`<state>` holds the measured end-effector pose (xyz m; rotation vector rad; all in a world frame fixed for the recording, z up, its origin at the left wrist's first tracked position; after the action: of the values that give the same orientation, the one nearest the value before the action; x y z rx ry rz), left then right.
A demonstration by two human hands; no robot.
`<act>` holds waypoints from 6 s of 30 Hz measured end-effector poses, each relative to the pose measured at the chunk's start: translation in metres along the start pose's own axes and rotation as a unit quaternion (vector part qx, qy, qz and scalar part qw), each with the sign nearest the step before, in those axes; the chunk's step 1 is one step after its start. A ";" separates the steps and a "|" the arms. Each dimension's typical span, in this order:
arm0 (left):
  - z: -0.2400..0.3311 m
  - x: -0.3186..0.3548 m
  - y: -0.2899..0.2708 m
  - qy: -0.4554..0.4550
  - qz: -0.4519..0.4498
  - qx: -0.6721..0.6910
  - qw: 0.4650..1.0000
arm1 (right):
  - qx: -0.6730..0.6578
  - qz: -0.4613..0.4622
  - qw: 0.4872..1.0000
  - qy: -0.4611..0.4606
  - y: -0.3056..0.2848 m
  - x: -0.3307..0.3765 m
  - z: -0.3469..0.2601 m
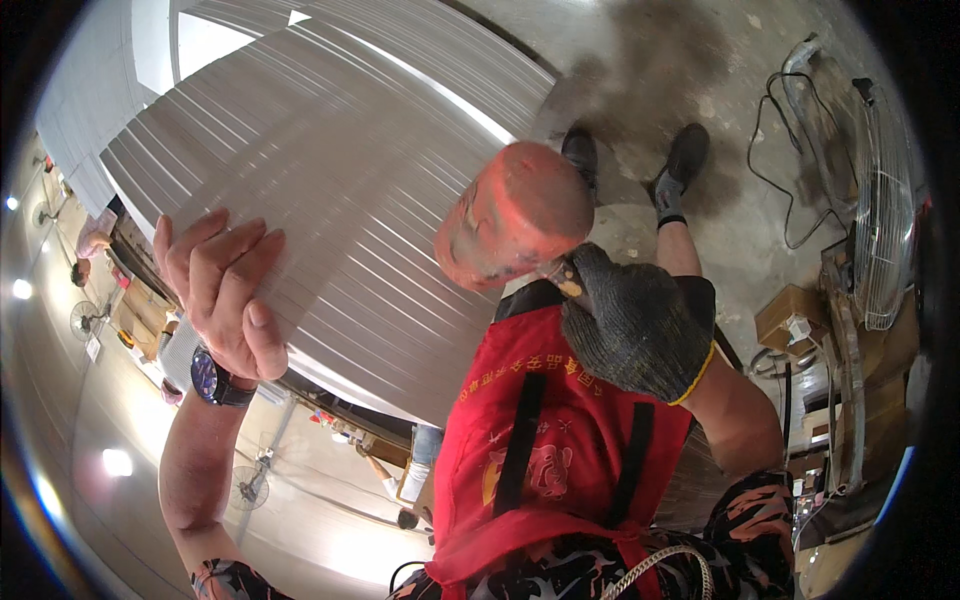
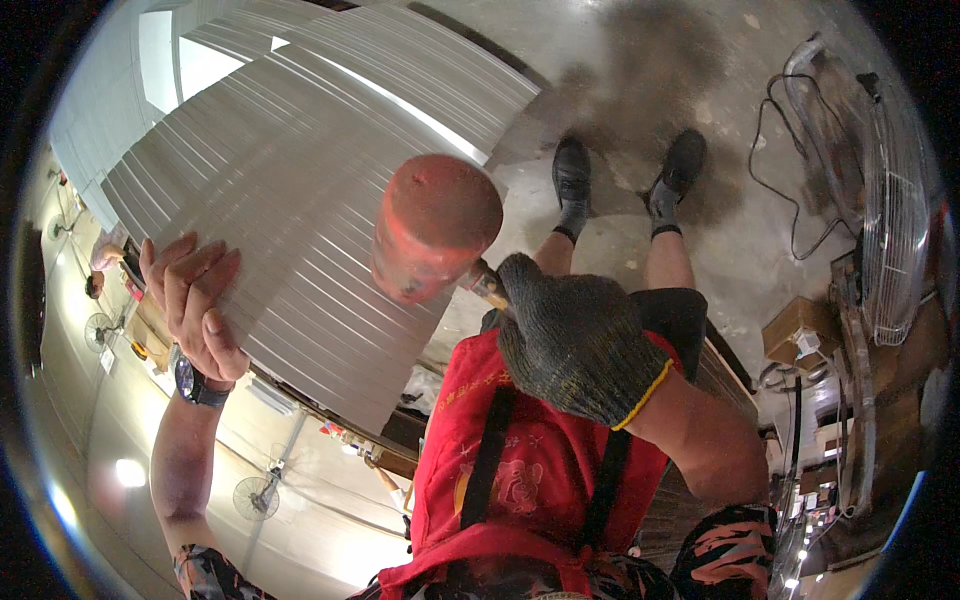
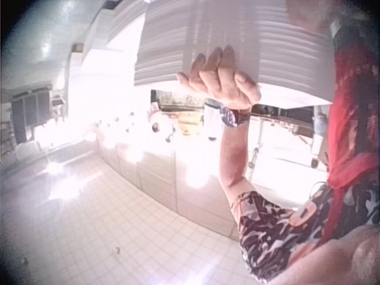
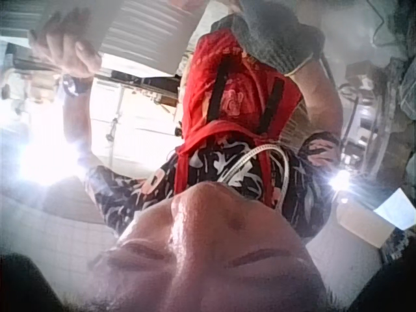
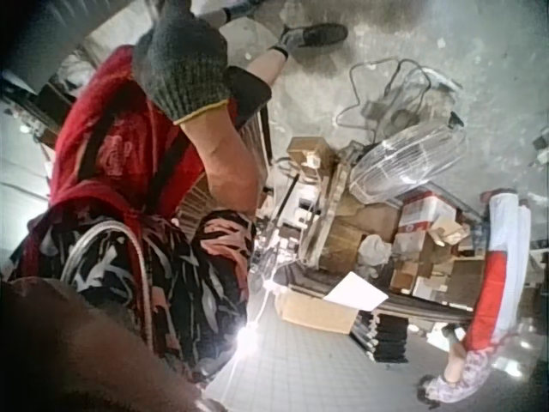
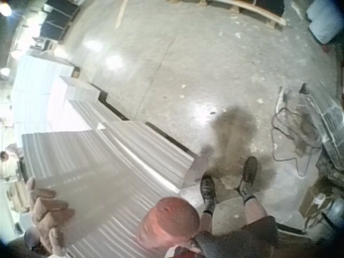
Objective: The person uses a mallet to strike and secure white furniture panels together, moving between different assemblies on the workshop floor.
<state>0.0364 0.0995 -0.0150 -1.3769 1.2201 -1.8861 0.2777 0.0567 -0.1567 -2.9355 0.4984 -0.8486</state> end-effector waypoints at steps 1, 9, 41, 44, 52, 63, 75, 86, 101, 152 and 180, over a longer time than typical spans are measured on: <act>0.000 0.000 0.000 -0.003 -0.001 0.000 1.000 | 0.008 -0.009 1.000 -0.004 0.000 0.001 -0.002; 0.000 0.002 0.001 -0.013 -0.011 -0.001 1.000 | 0.043 -0.015 0.999 -0.005 -0.001 0.008 -0.006; 0.003 0.000 -0.002 -0.003 0.000 0.004 1.000 | -0.010 -0.005 0.999 -0.044 -0.010 0.001 -0.030; 0.003 -0.001 -0.002 -0.001 0.003 0.004 1.000 | -0.011 0.010 0.997 -0.081 -0.018 0.010 -0.044; 0.002 -0.002 -0.005 -0.001 0.021 0.018 1.000 | 0.028 0.002 0.995 -0.093 -0.011 0.019 -0.053; 0.003 -0.001 -0.003 0.009 0.043 0.021 0.999 | 0.019 -0.027 0.996 -0.084 -0.007 0.017 -0.049; 0.003 0.001 -0.003 0.005 0.032 0.014 0.999 | -0.024 -0.020 0.993 -0.112 -0.004 0.029 -0.054; 0.003 0.000 -0.003 0.005 0.035 0.020 0.999 | -0.016 -0.047 0.994 -0.096 0.004 0.039 -0.057; 0.011 -0.001 -0.002 0.010 0.029 -0.003 1.000 | -0.125 0.153 0.980 0.011 0.066 0.090 -0.050; 0.013 0.004 0.004 0.058 0.016 -0.029 0.998 | 0.044 0.374 0.925 0.057 0.254 0.064 -0.157; 0.011 0.007 0.007 0.054 0.019 -0.046 0.997 | 0.254 0.481 0.821 0.171 0.203 0.106 -0.181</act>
<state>0.0436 0.0866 -0.0167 -1.3044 1.3916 -1.9205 0.2082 -0.1609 0.0244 -1.6690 1.3450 -1.0728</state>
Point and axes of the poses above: each hand's wrist, its own x-axis away from the middle knuckle, its own y-axis out of the palm, z = x × y, the point moved 8 cm from there along -x, towards the middle knuckle, and after that the axes turned 10 degrees about -z, right-handed, at the moved point
